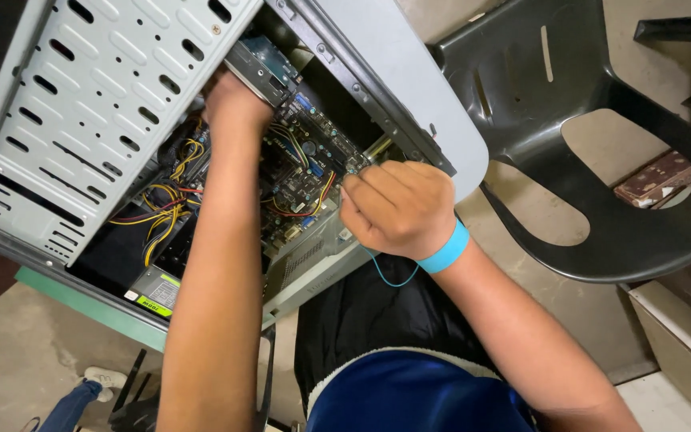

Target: Reconnecting internal power and data cables to a computer motherboard inside a PC case.

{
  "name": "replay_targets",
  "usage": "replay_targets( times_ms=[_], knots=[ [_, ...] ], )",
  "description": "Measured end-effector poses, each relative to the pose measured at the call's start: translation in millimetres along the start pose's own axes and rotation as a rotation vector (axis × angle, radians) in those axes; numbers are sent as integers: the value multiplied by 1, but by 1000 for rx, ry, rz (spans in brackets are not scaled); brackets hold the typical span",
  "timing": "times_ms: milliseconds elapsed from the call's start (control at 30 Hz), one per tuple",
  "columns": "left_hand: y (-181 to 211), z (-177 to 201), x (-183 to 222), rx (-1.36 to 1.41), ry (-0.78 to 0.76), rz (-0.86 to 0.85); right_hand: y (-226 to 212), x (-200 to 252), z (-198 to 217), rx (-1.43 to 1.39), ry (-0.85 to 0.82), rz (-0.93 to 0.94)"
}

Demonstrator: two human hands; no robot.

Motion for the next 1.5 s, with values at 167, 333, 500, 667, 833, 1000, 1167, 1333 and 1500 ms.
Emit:
replay_targets(
  times_ms=[167,333,500,667,833,1000,1167,1333,1500],
  knots=[
    [-9,-4,-7,18,39,-33,0,0,0,11,-3,-5],
    [-24,-14,-23,42,81,-79,1,1,0,29,0,-3],
    [-15,-4,-8,65,44,12,0,1,0,24,-1,-4],
    [-27,-14,-20,-7,158,-194,-1,2,-1,23,1,-8],
    [-25,-17,-10,8,264,-353,-1,2,-2,31,-3,-10],
    [-26,-15,-10,52,266,-376,-3,0,-1,40,-11,-6],
    [-18,2,-7,50,201,-302,2,0,-5,60,89,95],
    [-26,2,-8,32,103,-194,3,1,-6,40,73,77],
    [-44,-7,-17,53,130,-179,2,1,-6,63,87,81]
  ],
)
Point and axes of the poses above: each hand's wrist, its own x-axis away from the middle knuckle, its own z-axis out of the back of the hand, y = z × x, the point moved 4 cm from there along -x, towards the middle knuckle, and after that the axes turned 9 degrees about x, right-handed, at the moved point
